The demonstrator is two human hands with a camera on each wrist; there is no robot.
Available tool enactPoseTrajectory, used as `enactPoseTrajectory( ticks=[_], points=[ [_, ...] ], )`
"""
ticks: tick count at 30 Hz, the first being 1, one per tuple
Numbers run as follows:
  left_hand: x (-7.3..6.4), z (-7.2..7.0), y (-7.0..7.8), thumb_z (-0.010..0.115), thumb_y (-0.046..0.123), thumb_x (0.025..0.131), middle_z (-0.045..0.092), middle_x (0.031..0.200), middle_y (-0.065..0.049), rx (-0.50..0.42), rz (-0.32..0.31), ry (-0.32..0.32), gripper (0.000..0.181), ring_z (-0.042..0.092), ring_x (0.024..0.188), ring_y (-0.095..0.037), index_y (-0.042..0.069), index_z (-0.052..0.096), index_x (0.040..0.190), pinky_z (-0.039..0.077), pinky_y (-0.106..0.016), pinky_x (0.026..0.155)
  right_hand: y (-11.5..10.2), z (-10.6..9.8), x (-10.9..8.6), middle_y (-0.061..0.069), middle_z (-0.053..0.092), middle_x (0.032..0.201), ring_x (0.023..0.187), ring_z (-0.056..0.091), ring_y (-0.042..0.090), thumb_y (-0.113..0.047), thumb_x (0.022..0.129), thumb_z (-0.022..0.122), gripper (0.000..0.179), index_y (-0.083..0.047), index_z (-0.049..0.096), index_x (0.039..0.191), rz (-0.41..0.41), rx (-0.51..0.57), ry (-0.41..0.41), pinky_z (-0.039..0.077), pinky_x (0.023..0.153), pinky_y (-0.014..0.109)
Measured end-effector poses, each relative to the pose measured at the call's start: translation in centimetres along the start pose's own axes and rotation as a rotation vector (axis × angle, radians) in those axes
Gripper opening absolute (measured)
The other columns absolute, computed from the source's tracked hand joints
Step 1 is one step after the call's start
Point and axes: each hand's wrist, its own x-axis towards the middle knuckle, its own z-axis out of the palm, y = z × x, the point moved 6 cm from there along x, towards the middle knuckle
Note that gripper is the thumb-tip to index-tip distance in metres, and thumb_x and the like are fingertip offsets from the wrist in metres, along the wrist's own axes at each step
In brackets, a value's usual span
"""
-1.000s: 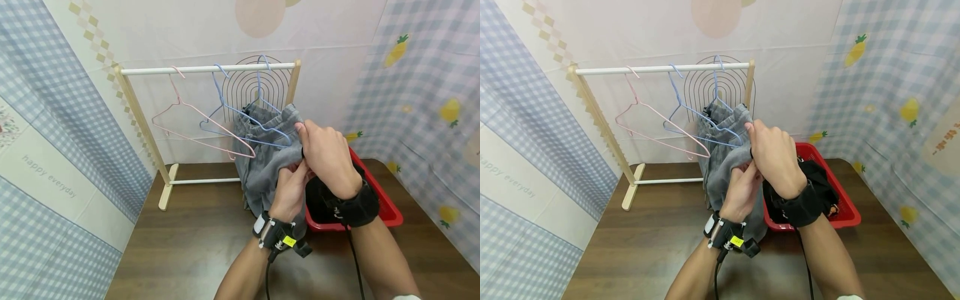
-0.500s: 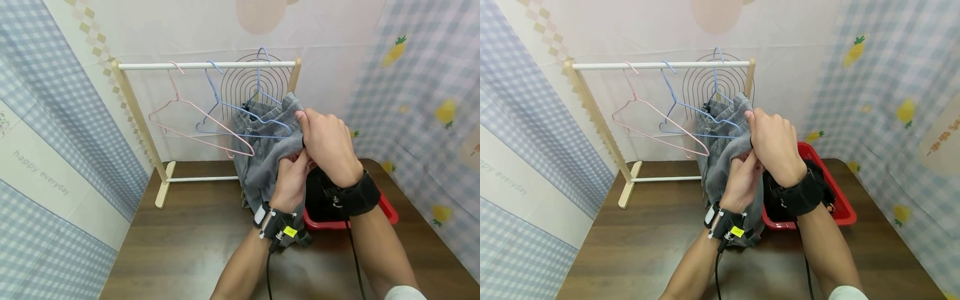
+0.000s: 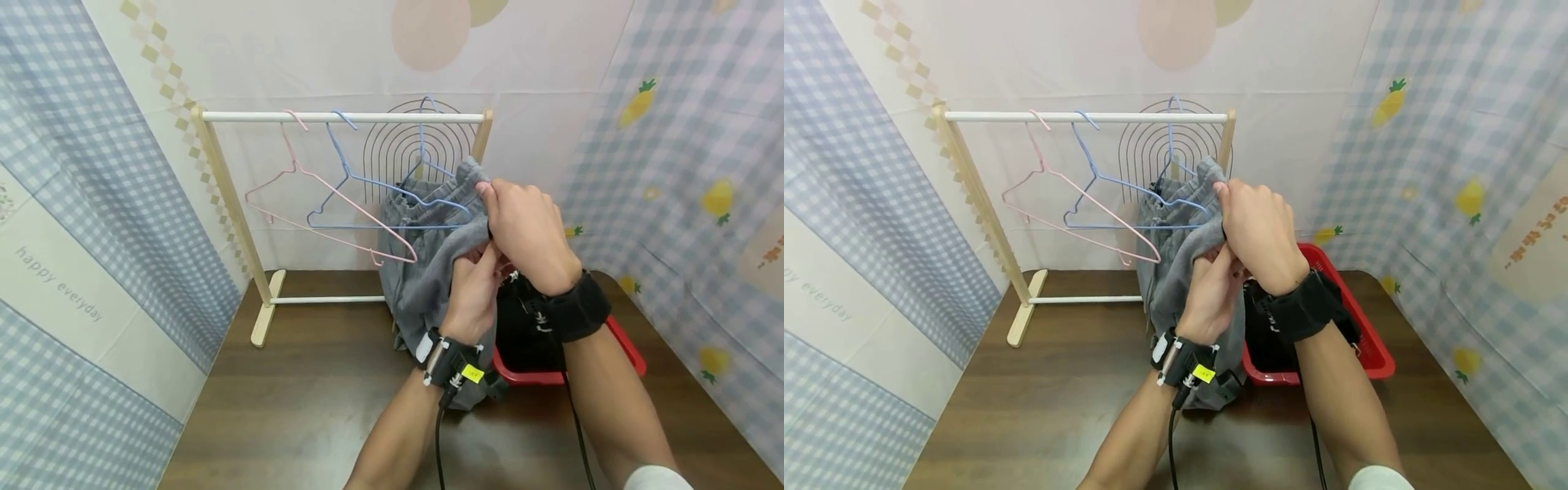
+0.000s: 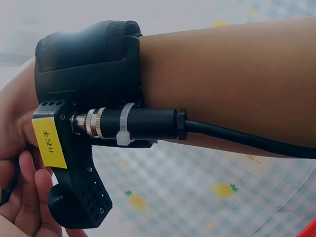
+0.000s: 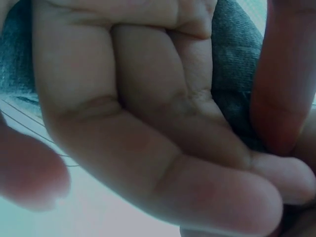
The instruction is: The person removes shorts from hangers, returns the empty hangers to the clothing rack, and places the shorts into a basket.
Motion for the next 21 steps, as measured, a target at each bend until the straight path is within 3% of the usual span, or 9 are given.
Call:
enactPoseTrajectory(
  ticks=[7,21],
  points=[
    [0.0,-0.7,-0.6,0.061,0.011,0.107,0.067,0.08,0.006,0.018,-0.006,0.036,0.02,0.061,0.074,-0.007,0.015,0.071,0.09,0.051,-0.024,0.075,0.5,0.9,0.1,0.01,0.039,0.065,0.056,0.045,0.033,-0.037,0.116,0.038,0.048,-0.007,0.05,0.08,0.014,-0.021,-0.03,0.031,0.055,0.041],
    [-0.9,-1.6,-1.4,0.063,0.01,0.106,0.064,0.076,0.006,0.057,-0.038,0.056,0.02,0.06,0.072,-0.007,0.014,0.07,0.088,0.05,-0.024,0.072,1.1,1.8,-1.2,0.011,0.04,0.065,0.053,0.041,0.031,-0.035,0.116,0.039,0.045,-0.007,0.048,0.082,-0.004,-0.005,-0.04,0.03,0.052,0.04]
  ],
)
